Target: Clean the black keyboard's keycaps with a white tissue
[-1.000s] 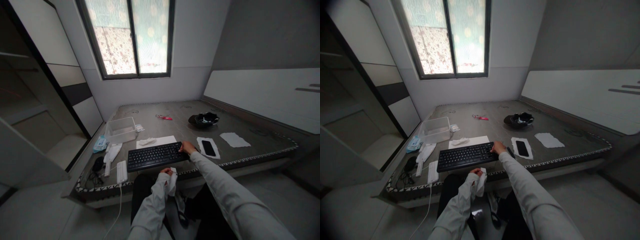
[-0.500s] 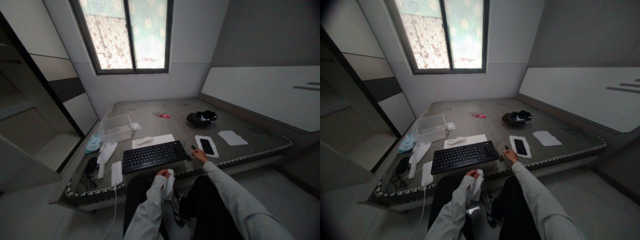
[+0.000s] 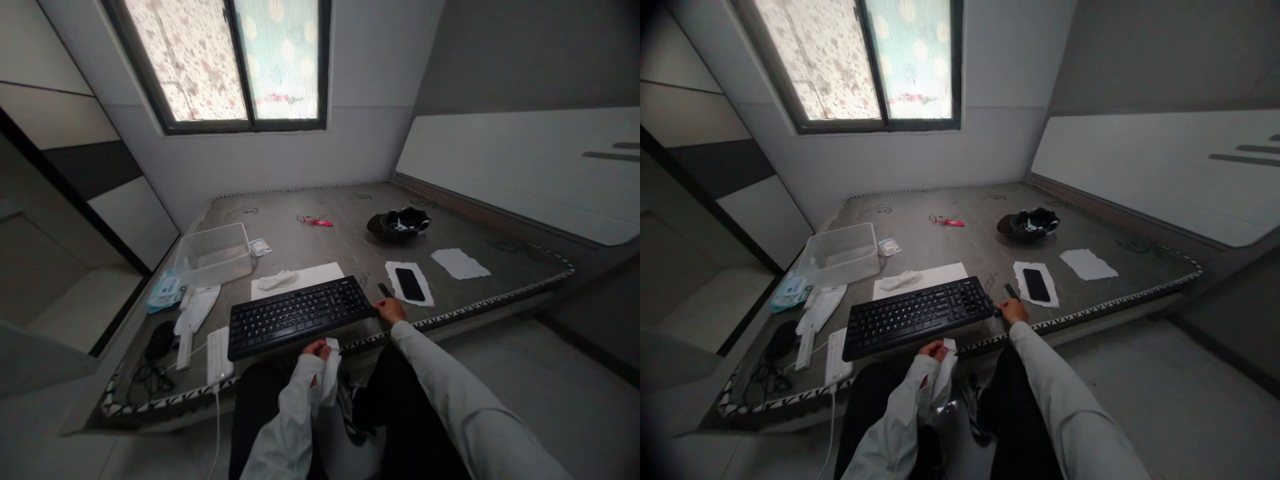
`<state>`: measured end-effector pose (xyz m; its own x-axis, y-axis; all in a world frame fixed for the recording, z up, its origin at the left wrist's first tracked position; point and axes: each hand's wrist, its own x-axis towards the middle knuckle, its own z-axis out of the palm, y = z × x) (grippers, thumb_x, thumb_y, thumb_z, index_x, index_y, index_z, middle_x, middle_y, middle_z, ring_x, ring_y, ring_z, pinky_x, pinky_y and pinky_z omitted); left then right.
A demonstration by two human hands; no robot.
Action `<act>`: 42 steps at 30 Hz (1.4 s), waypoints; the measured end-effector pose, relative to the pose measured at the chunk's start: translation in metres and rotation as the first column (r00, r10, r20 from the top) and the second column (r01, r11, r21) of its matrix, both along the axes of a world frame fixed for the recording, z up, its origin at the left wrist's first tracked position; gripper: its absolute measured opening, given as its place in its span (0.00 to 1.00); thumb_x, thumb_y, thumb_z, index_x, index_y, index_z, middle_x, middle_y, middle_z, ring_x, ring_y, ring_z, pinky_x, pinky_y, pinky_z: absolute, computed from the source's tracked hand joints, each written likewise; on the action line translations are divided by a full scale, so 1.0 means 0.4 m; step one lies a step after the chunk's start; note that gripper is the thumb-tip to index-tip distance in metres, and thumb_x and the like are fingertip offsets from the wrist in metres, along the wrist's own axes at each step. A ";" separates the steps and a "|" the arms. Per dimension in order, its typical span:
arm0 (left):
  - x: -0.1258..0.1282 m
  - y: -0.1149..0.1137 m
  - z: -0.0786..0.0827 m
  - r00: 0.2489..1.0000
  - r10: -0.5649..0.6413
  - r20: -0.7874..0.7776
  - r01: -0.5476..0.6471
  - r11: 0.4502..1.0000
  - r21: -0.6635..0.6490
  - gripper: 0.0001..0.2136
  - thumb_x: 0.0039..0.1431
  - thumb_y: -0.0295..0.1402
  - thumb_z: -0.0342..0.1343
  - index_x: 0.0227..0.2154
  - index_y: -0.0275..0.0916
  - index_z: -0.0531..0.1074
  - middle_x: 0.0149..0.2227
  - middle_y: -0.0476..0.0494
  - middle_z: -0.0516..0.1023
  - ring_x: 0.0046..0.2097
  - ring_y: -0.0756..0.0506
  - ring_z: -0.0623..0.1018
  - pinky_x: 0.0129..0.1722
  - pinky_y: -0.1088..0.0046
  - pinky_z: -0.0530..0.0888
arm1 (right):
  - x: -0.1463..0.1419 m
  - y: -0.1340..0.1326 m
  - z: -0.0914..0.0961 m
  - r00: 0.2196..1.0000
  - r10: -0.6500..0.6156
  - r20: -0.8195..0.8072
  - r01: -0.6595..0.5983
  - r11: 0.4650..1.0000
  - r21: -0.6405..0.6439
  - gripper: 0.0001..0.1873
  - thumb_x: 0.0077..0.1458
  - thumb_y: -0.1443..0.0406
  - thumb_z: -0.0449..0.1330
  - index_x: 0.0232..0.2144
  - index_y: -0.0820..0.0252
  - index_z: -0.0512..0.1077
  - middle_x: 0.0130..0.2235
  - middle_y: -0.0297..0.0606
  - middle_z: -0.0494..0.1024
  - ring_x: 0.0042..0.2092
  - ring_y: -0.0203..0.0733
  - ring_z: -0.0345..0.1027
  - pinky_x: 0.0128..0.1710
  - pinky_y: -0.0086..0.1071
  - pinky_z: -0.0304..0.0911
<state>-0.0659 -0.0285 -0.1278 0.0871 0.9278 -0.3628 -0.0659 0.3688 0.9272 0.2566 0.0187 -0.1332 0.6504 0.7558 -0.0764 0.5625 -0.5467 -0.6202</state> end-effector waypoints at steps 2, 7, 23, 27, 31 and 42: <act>0.001 0.003 -0.001 1.000 0.002 0.009 -0.002 1.000 0.019 0.09 0.37 0.34 0.67 0.25 0.37 0.77 0.26 0.42 0.80 0.31 0.45 0.79 0.32 0.74 0.74 | 0.000 0.001 0.009 1.000 -0.022 -0.003 0.022 0.999 0.034 0.08 0.41 0.57 0.65 0.24 0.54 0.79 0.31 0.43 0.80 0.36 0.49 0.74 0.36 0.36 0.64; -0.003 0.004 0.009 1.000 -0.005 0.030 0.003 0.999 0.047 0.09 0.36 0.33 0.68 0.22 0.37 0.77 0.22 0.43 0.78 0.28 0.44 0.78 0.31 0.72 0.73 | -0.013 -0.017 0.073 0.997 -0.077 -0.019 0.080 0.971 0.226 0.14 0.48 0.54 0.60 0.27 0.57 0.76 0.33 0.45 0.80 0.36 0.49 0.74 0.37 0.37 0.64; -0.011 -0.044 0.114 0.986 -0.012 0.167 -0.011 0.991 0.134 0.14 0.38 0.33 0.67 0.30 0.35 0.77 0.35 0.35 0.81 0.40 0.37 0.80 0.44 0.62 0.74 | -0.436 -0.322 0.192 0.872 0.417 -0.256 -0.216 0.798 0.562 0.20 0.51 0.46 0.59 0.30 0.56 0.72 0.32 0.39 0.78 0.36 0.47 0.72 0.38 0.35 0.64; -0.014 -0.053 0.117 0.985 -0.045 0.164 0.014 0.983 0.186 0.14 0.40 0.32 0.65 0.34 0.36 0.78 0.41 0.35 0.80 0.47 0.36 0.78 0.49 0.63 0.72 | -0.498 -0.328 0.176 0.781 0.507 -0.364 -0.244 0.785 0.570 0.22 0.49 0.44 0.60 0.28 0.57 0.71 0.31 0.38 0.78 0.36 0.46 0.72 0.37 0.35 0.65; -0.020 -0.054 0.107 0.972 -0.054 0.229 0.011 0.983 0.185 0.18 0.41 0.34 0.64 0.38 0.35 0.76 0.41 0.35 0.79 0.46 0.37 0.78 0.47 0.64 0.73 | -0.498 -0.329 0.157 0.774 0.477 -0.418 -0.177 0.795 0.580 0.26 0.46 0.41 0.61 0.28 0.58 0.72 0.31 0.41 0.78 0.36 0.48 0.72 0.37 0.36 0.66; -0.028 -0.060 0.088 0.964 -0.150 0.222 0.106 0.974 0.200 0.21 0.43 0.37 0.65 0.43 0.36 0.75 0.50 0.34 0.75 0.53 0.36 0.74 0.53 0.63 0.70 | -0.484 -0.332 0.149 0.751 0.544 -0.374 -0.302 0.787 0.538 0.18 0.48 0.49 0.61 0.29 0.58 0.75 0.31 0.37 0.77 0.35 0.44 0.69 0.37 0.34 0.63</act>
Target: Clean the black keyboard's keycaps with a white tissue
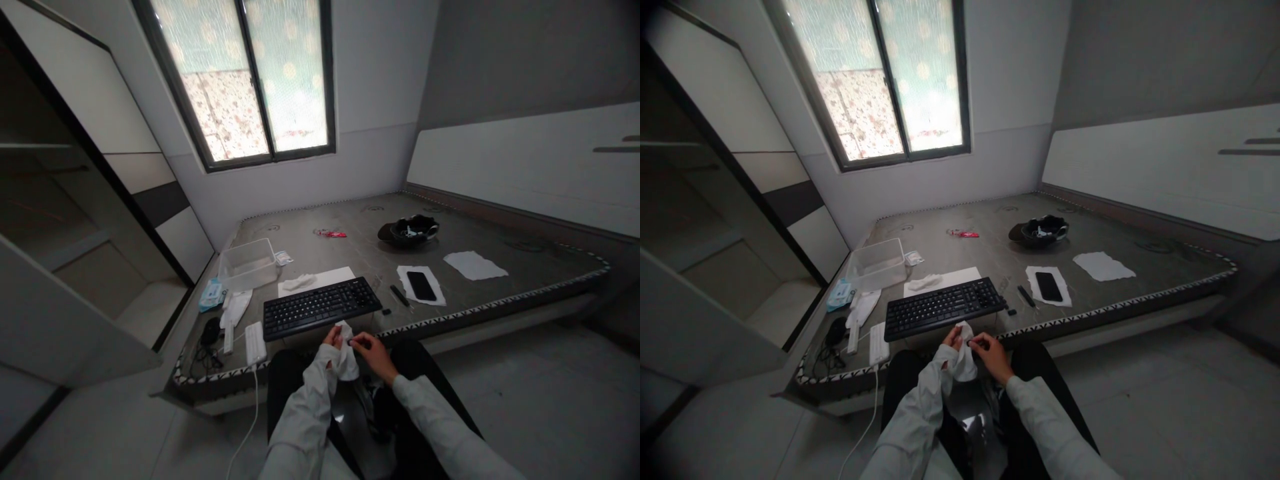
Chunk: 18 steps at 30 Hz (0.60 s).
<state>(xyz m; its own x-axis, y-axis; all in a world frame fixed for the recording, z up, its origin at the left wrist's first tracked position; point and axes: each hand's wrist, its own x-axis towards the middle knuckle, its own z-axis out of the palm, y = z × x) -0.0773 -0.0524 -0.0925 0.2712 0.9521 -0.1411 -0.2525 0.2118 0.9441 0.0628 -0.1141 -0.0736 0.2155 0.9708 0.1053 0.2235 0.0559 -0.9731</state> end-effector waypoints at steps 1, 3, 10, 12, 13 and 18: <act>0.001 0.001 -0.002 0.999 -0.026 -0.028 0.026 1.000 0.011 0.20 0.43 0.37 0.66 0.41 0.35 0.76 0.49 0.33 0.76 0.52 0.36 0.75 0.53 0.63 0.70 | -0.002 0.000 -0.002 1.000 -0.005 0.022 0.005 1.000 -0.001 0.17 0.48 0.50 0.61 0.29 0.58 0.74 0.30 0.36 0.76 0.34 0.44 0.68 0.36 0.34 0.63; 0.002 0.000 0.001 0.995 -0.084 -0.056 0.085 0.996 0.018 0.18 0.42 0.37 0.66 0.37 0.34 0.77 0.45 0.32 0.78 0.50 0.36 0.76 0.53 0.61 0.70 | -0.003 0.002 -0.008 0.997 -0.043 0.064 0.042 0.999 0.011 0.15 0.47 0.52 0.61 0.27 0.58 0.74 0.30 0.35 0.75 0.33 0.42 0.67 0.35 0.33 0.62; -0.006 -0.018 0.039 0.963 -0.265 -0.055 0.267 0.962 0.047 0.20 0.37 0.40 0.70 0.35 0.35 0.79 0.40 0.36 0.81 0.45 0.37 0.78 0.51 0.63 0.72 | 0.021 0.015 -0.040 0.984 -0.156 0.083 0.156 0.988 0.007 0.14 0.44 0.54 0.62 0.24 0.58 0.76 0.34 0.40 0.74 0.35 0.45 0.68 0.37 0.35 0.63; -0.003 -0.020 0.040 0.954 -0.291 -0.067 0.293 0.956 0.031 0.21 0.34 0.39 0.72 0.33 0.35 0.79 0.38 0.37 0.81 0.44 0.38 0.79 0.50 0.63 0.72 | 0.029 0.016 -0.045 0.988 -0.135 0.075 0.137 0.990 -0.017 0.14 0.44 0.53 0.62 0.23 0.57 0.76 0.32 0.41 0.75 0.35 0.46 0.69 0.37 0.36 0.64; -0.001 -0.020 0.038 0.955 -0.285 -0.077 0.287 0.958 0.021 0.21 0.33 0.38 0.72 0.33 0.36 0.79 0.37 0.38 0.82 0.43 0.38 0.79 0.49 0.62 0.73 | 0.032 0.015 -0.046 0.991 -0.115 0.070 0.117 0.993 -0.022 0.15 0.44 0.52 0.61 0.23 0.57 0.77 0.32 0.41 0.76 0.35 0.47 0.69 0.38 0.37 0.64; 0.007 -0.015 0.028 0.979 -0.169 -0.115 0.169 0.985 -0.010 0.17 0.34 0.39 0.72 0.28 0.36 0.78 0.35 0.39 0.81 0.43 0.38 0.79 0.48 0.62 0.73 | 0.033 0.009 -0.036 1.000 -0.014 0.027 0.014 1.000 0.005 0.16 0.48 0.52 0.60 0.28 0.58 0.79 0.36 0.42 0.78 0.41 0.48 0.71 0.44 0.39 0.65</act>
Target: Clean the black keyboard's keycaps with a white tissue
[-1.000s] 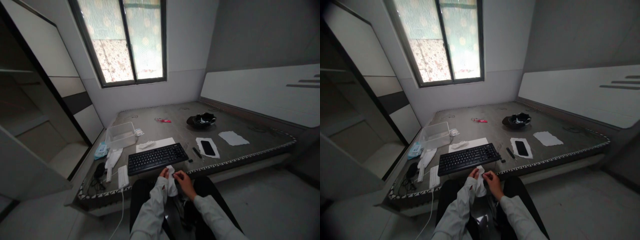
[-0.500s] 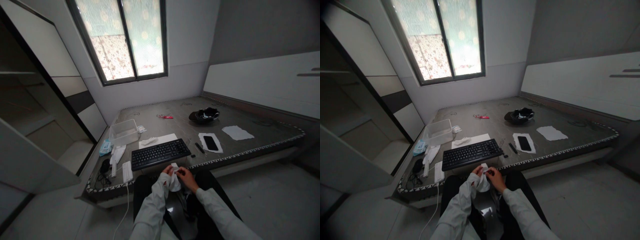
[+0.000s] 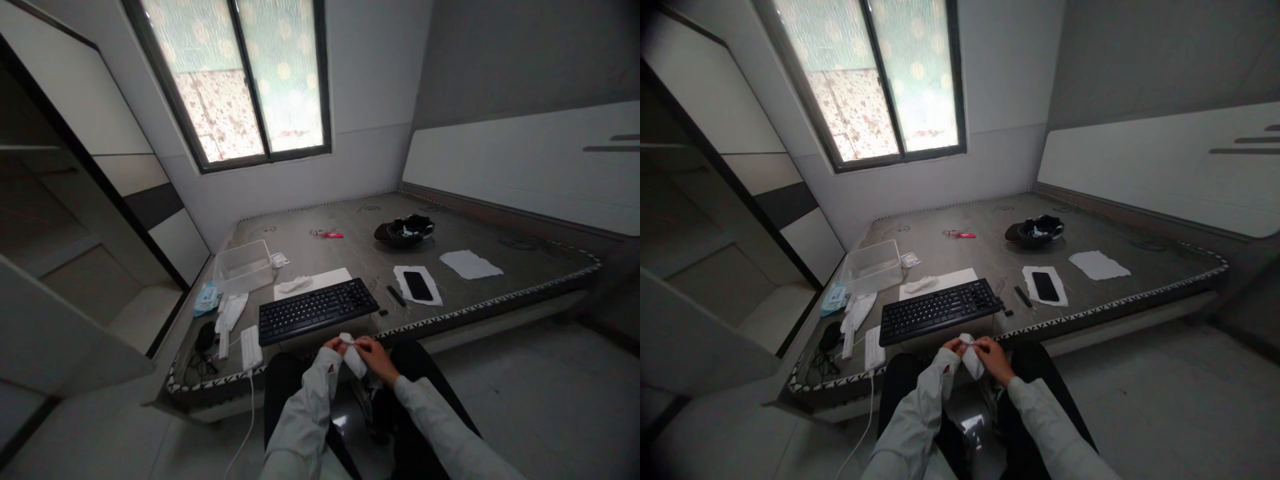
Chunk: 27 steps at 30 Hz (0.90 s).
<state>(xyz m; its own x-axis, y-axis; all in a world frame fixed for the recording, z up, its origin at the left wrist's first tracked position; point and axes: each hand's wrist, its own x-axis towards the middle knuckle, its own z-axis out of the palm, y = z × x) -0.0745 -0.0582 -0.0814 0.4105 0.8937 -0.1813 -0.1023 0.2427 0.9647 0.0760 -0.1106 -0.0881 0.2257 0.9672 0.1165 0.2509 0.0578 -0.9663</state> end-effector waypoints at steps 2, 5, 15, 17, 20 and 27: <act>0.003 -0.001 -0.001 0.999 0.044 -0.001 -0.044 0.999 -0.009 0.17 0.36 0.39 0.71 0.30 0.37 0.78 0.37 0.39 0.81 0.45 0.38 0.78 0.50 0.63 0.72 | -0.006 -0.004 0.006 1.000 -0.004 0.011 0.004 1.000 0.020 0.16 0.50 0.52 0.59 0.29 0.57 0.78 0.37 0.42 0.77 0.42 0.48 0.71 0.45 0.38 0.65; 0.010 -0.005 0.003 0.996 0.090 -0.009 -0.090 0.995 -0.033 0.16 0.37 0.38 0.71 0.31 0.37 0.78 0.37 0.39 0.81 0.45 0.39 0.79 0.50 0.64 0.72 | -0.016 -0.008 0.011 0.997 -0.051 0.050 0.048 0.997 0.053 0.16 0.52 0.52 0.57 0.29 0.56 0.77 0.37 0.41 0.77 0.42 0.48 0.71 0.45 0.37 0.65; 0.008 -0.002 0.009 0.993 0.117 -0.019 -0.118 0.987 -0.106 0.17 0.34 0.39 0.72 0.26 0.34 0.77 0.28 0.40 0.81 0.37 0.38 0.80 0.41 0.64 0.75 | -0.010 -0.012 0.033 0.998 -0.019 -0.067 0.020 1.000 0.010 0.26 0.54 0.50 0.57 0.52 0.55 0.70 0.52 0.44 0.73 0.51 0.49 0.68 0.52 0.41 0.63; 0.006 0.002 -0.003 0.993 0.116 0.014 -0.114 0.988 -0.108 0.19 0.30 0.40 0.73 0.25 0.34 0.76 0.28 0.40 0.81 0.36 0.39 0.80 0.40 0.65 0.75 | -0.019 -0.022 0.045 0.993 0.092 -0.069 -0.090 0.995 0.040 0.31 0.53 0.52 0.59 0.58 0.53 0.65 0.57 0.43 0.70 0.56 0.48 0.65 0.55 0.41 0.60; 0.001 0.008 -0.023 0.992 0.106 0.069 -0.099 0.990 -0.104 0.24 0.25 0.42 0.74 0.27 0.34 0.75 0.30 0.40 0.81 0.36 0.42 0.79 0.40 0.69 0.74 | -0.033 -0.032 0.057 0.977 0.210 -0.046 -0.207 0.977 0.051 0.33 0.50 0.53 0.63 0.58 0.53 0.66 0.58 0.42 0.69 0.58 0.49 0.62 0.59 0.43 0.56; -0.005 0.018 -0.050 0.991 0.090 0.098 -0.078 0.990 -0.121 0.31 0.27 0.49 0.72 0.34 0.38 0.68 0.20 0.51 0.75 0.23 0.49 0.74 0.26 0.74 0.69 | -0.033 -0.023 0.051 0.995 0.090 0.038 -0.088 0.994 -0.073 0.25 0.52 0.50 0.59 0.45 0.60 0.78 0.45 0.45 0.79 0.48 0.53 0.72 0.51 0.43 0.63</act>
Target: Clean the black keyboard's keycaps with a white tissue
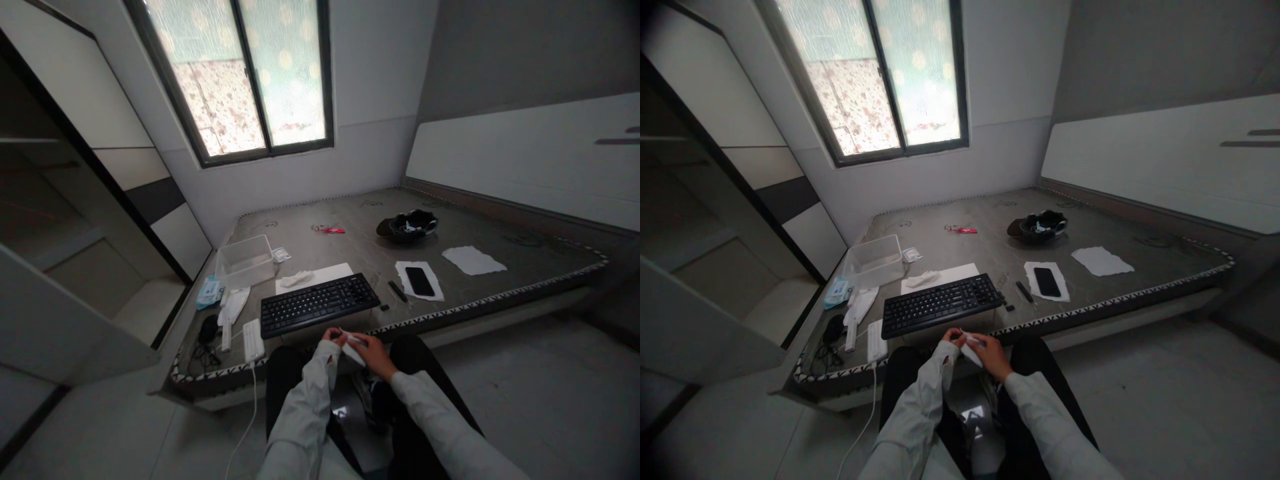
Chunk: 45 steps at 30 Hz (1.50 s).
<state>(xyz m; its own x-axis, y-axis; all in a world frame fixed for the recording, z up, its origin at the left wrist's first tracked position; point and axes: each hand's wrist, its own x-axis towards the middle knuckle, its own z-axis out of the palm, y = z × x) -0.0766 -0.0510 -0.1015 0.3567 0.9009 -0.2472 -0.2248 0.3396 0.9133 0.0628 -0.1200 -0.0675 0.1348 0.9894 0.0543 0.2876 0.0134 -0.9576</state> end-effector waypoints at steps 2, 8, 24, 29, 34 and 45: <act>0.000 -0.001 0.001 0.999 -0.030 0.012 0.030 1.000 -0.006 0.35 0.27 0.50 0.71 0.38 0.38 0.66 0.21 0.51 0.76 0.23 0.48 0.74 0.26 0.74 0.68 | 0.005 0.003 -0.001 0.998 -0.060 0.029 0.060 0.998 -0.006 0.23 0.52 0.50 0.58 0.41 0.60 0.79 0.42 0.44 0.81 0.45 0.53 0.73 0.48 0.42 0.65; -0.010 -0.013 0.017 0.979 -0.179 0.093 0.177 0.984 0.031 0.39 0.33 0.47 0.72 0.48 0.37 0.63 0.27 0.46 0.79 0.30 0.45 0.78 0.34 0.71 0.71 | 0.020 0.006 -0.005 0.988 -0.137 0.070 0.134 0.990 0.047 0.20 0.52 0.50 0.58 0.35 0.58 0.78 0.38 0.42 0.80 0.41 0.50 0.73 0.44 0.38 0.65; -0.010 -0.013 0.053 0.994 -0.057 -0.096 0.060 0.998 0.021 0.32 0.26 0.45 0.74 0.37 0.36 0.70 0.25 0.45 0.79 0.27 0.46 0.77 0.29 0.73 0.70 | 0.041 0.012 -0.010 0.990 0.127 -0.054 -0.123 0.989 0.087 0.24 0.52 0.49 0.59 0.40 0.61 0.77 0.43 0.43 0.77 0.46 0.49 0.70 0.48 0.39 0.63; -0.009 -0.015 0.049 0.991 -0.080 -0.109 0.081 0.997 0.006 0.31 0.25 0.44 0.74 0.35 0.36 0.70 0.22 0.47 0.77 0.25 0.46 0.77 0.29 0.72 0.70 | 0.047 0.014 -0.013 0.997 0.070 -0.035 -0.069 0.997 0.047 0.24 0.49 0.47 0.61 0.34 0.62 0.78 0.35 0.41 0.77 0.39 0.47 0.70 0.40 0.36 0.64; -0.006 -0.018 0.050 0.990 -0.069 -0.125 0.072 0.997 0.023 0.29 0.24 0.44 0.74 0.31 0.37 0.71 0.20 0.49 0.75 0.24 0.48 0.75 0.26 0.74 0.69 | 0.055 0.015 -0.019 1.000 0.028 -0.006 -0.027 0.998 0.061 0.22 0.49 0.48 0.61 0.30 0.62 0.77 0.32 0.40 0.77 0.37 0.46 0.70 0.37 0.34 0.62; -0.006 -0.033 0.055 0.990 -0.061 -0.124 0.073 0.993 0.094 0.21 0.33 0.45 0.71 0.30 0.36 0.77 0.29 0.41 0.81 0.33 0.43 0.79 0.37 0.68 0.75 | 0.049 0.003 0.004 0.996 -0.006 0.091 -0.005 0.992 0.128 0.16 0.52 0.53 0.59 0.35 0.59 0.76 0.37 0.40 0.76 0.41 0.47 0.69 0.43 0.36 0.62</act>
